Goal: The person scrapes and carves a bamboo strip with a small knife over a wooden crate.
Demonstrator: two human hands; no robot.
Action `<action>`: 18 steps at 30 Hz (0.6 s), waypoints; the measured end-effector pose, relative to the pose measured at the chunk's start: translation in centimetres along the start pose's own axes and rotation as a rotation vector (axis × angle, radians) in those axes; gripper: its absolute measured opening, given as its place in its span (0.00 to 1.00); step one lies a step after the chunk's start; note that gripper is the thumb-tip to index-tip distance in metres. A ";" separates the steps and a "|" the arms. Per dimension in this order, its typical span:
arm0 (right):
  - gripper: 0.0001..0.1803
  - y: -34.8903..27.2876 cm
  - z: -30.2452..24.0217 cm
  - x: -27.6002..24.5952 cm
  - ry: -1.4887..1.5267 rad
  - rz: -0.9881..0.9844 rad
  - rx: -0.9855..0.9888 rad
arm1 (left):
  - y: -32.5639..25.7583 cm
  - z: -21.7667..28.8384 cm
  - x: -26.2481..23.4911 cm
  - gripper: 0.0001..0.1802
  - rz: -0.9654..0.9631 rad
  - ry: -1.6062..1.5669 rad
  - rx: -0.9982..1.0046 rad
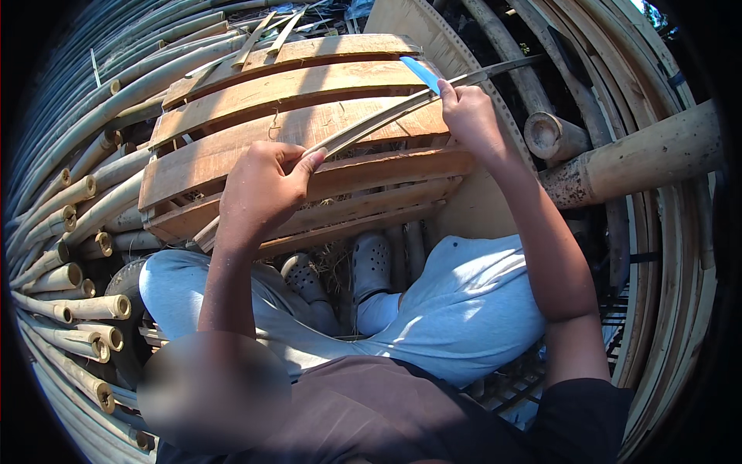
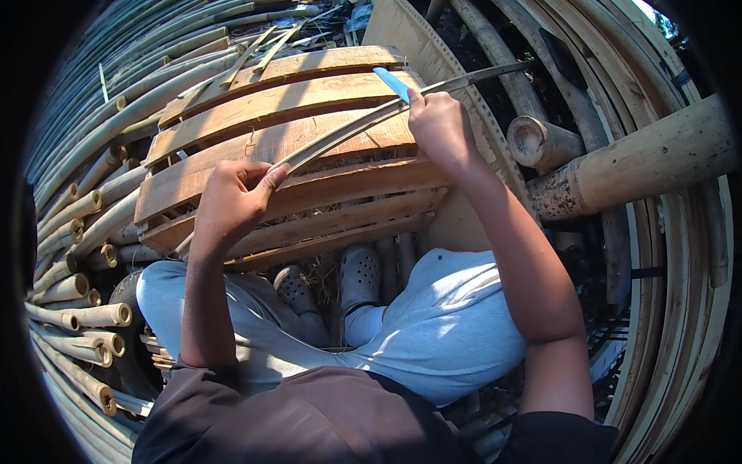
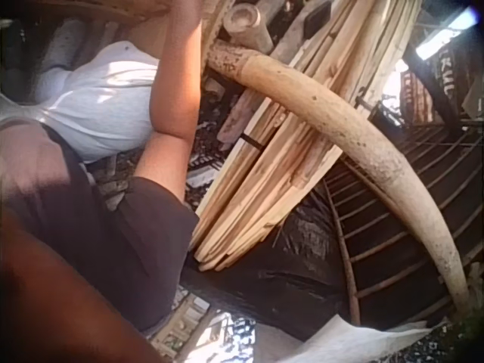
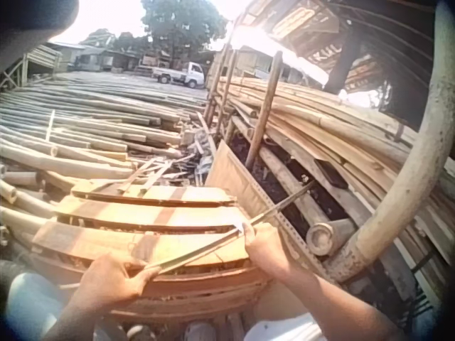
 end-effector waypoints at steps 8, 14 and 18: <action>0.28 0.0 -0.4 -0.9 0.110 -0.015 -0.034 | -0.1 0.5 -1.1 0.18 0.166 0.299 0.305; 0.30 -1.0 -0.9 0.3 0.008 -0.085 0.028 | -0.3 0.7 -0.9 0.17 0.288 0.482 0.444; 0.30 0.0 -0.1 -0.7 0.109 -0.094 0.111 | -0.5 1.5 -0.6 0.19 0.375 0.601 0.504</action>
Point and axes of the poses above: each hand's wrist, its own y-axis towards the middle knuckle, its own x-axis out of the palm, z = x × y, the point moved 5 cm from there along y, towards the middle knuckle, and after that the axes turned 7 degrees about x, right-handed, at the moved point
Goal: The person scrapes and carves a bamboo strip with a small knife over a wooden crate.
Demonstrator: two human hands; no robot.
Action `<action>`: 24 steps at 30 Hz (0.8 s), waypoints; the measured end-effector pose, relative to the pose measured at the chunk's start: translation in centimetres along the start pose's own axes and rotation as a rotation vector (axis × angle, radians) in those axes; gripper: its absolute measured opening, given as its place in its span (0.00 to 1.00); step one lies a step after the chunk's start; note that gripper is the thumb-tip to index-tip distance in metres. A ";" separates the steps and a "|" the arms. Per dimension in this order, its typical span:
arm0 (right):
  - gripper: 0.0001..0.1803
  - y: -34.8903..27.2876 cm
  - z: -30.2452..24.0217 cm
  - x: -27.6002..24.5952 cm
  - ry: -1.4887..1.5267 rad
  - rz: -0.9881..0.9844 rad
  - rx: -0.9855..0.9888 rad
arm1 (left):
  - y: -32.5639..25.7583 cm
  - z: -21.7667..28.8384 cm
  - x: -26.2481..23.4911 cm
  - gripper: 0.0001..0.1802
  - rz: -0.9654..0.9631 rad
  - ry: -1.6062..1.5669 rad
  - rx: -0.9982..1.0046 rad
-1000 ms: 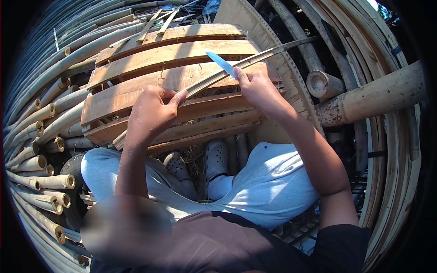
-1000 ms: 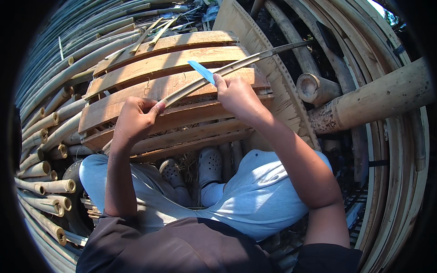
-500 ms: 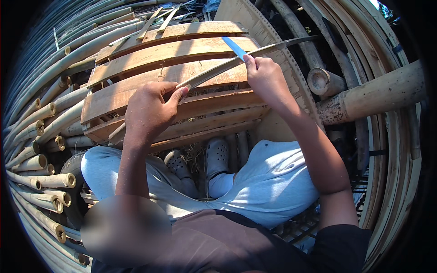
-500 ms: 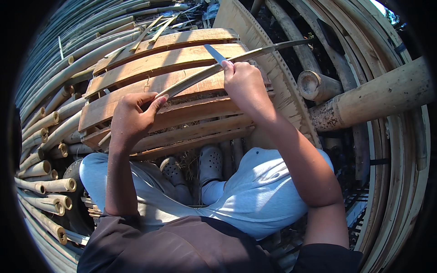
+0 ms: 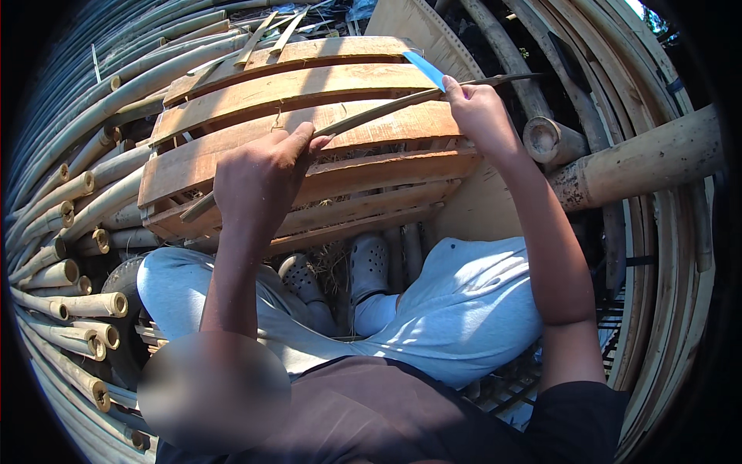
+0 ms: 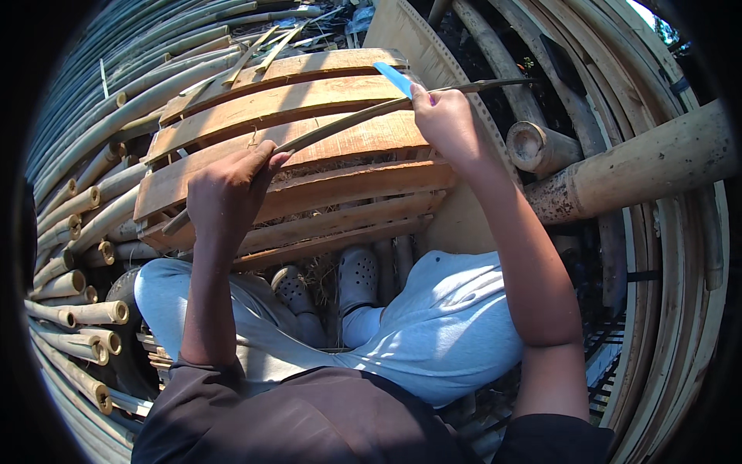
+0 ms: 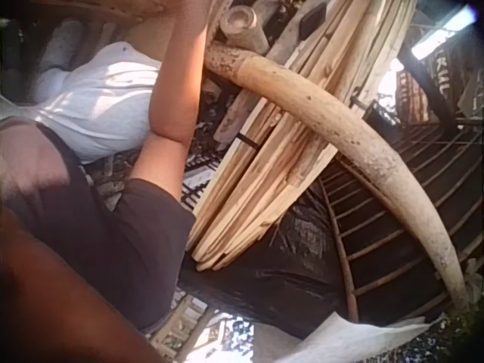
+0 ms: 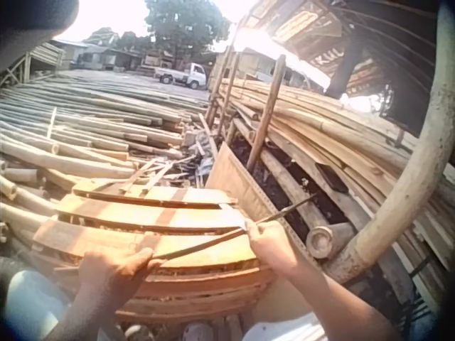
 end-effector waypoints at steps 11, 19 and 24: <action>0.31 -4.8 -2.9 3.4 -0.106 -0.044 -0.143 | 0.0 0.1 1.0 0.16 -0.033 0.010 -0.038; 0.29 -6.2 -3.3 5.7 -0.058 -0.131 -0.146 | 0.3 0.7 1.0 0.16 -0.056 -0.019 -0.069; 0.27 -2.4 -0.6 1.9 -0.066 -0.057 -0.068 | -0.2 0.0 0.6 0.17 -0.085 -0.113 -0.111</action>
Point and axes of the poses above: each hand's wrist, its own y-axis towards the middle knuckle, its own x-axis out of the palm, z = x × y, the point moved 5 cm from there along y, towards the middle knuckle, and after that the axes turned 7 degrees about x, right-handed, at the moved point
